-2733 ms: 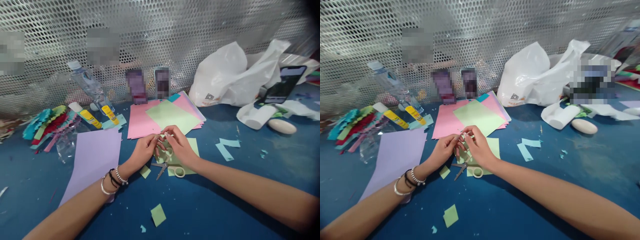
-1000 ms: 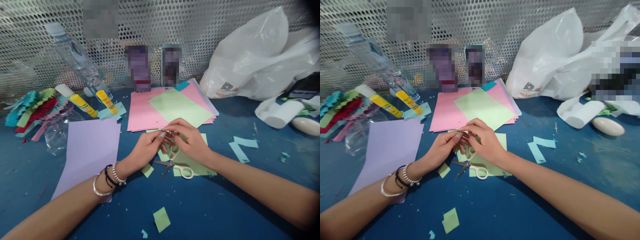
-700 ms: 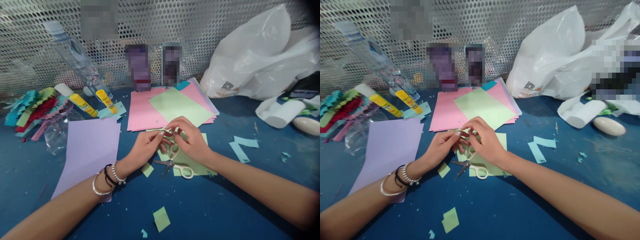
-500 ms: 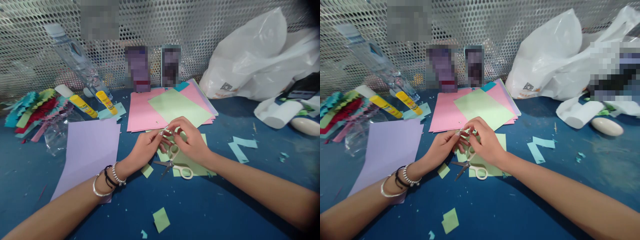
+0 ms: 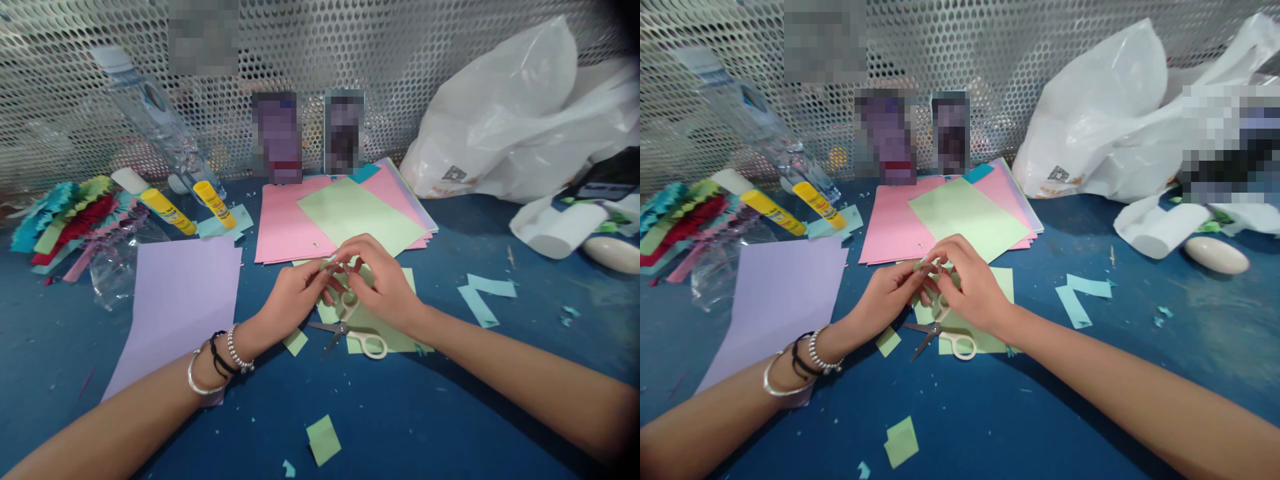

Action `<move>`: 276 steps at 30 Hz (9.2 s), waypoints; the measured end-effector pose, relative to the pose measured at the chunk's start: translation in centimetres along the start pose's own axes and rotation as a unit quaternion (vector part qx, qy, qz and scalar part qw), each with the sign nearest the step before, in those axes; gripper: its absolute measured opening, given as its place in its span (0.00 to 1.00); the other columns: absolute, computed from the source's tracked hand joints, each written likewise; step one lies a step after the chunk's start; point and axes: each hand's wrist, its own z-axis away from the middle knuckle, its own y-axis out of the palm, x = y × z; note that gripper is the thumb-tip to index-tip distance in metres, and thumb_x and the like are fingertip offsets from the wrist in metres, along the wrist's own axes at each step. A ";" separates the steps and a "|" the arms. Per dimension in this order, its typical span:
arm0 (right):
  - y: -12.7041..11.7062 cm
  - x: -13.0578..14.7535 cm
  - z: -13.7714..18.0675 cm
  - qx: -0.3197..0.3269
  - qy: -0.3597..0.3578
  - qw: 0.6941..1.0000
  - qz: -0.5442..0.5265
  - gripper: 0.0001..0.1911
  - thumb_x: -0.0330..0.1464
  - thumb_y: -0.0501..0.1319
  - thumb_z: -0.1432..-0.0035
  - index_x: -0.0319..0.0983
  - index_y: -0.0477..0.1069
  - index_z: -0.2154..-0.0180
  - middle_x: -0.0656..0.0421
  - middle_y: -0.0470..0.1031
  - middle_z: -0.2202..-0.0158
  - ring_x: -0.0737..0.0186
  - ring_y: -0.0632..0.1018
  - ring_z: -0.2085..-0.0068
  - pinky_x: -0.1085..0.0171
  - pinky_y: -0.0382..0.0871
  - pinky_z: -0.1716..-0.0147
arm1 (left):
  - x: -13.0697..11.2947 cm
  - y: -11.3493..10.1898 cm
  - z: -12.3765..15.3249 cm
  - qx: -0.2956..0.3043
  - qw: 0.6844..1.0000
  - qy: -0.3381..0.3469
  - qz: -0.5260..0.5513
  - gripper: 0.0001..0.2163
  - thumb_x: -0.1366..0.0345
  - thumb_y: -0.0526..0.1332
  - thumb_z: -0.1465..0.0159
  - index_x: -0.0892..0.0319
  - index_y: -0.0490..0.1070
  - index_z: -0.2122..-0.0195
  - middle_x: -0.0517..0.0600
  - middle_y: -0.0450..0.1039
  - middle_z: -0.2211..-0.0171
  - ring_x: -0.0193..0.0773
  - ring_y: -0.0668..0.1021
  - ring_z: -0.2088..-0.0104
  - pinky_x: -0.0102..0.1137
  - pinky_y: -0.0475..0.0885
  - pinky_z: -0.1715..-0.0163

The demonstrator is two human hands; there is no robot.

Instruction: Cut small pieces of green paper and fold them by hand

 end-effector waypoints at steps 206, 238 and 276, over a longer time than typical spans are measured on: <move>-0.1 -0.3 -0.2 -0.047 -0.053 0.995 0.068 0.09 0.27 0.56 0.42 0.42 0.69 0.60 0.56 0.65 0.58 0.62 0.68 0.52 0.58 0.64 0.52 | 0.3 -0.3 0.0 0.002 0.994 -0.001 0.113 0.16 0.60 0.48 0.34 0.60 0.71 0.53 0.53 0.75 0.66 0.32 0.76 0.72 0.25 0.69 0.75; -0.1 -0.1 -0.1 -0.055 -0.042 0.996 0.050 0.08 0.25 0.55 0.43 0.43 0.67 0.62 0.57 0.65 0.60 0.60 0.69 0.55 0.57 0.66 0.55 | 0.0 -0.1 0.4 -0.073 0.996 0.018 0.041 0.13 0.63 0.54 0.36 0.56 0.72 0.53 0.49 0.78 0.67 0.29 0.75 0.74 0.23 0.69 0.75; -0.1 0.0 -0.2 -0.063 -0.054 0.995 0.062 0.07 0.26 0.56 0.44 0.43 0.66 0.64 0.58 0.65 0.61 0.61 0.70 0.56 0.58 0.66 0.57 | -0.2 -0.2 0.3 -0.045 0.994 0.010 0.104 0.12 0.64 0.54 0.36 0.56 0.73 0.55 0.50 0.78 0.64 0.31 0.78 0.70 0.22 0.71 0.74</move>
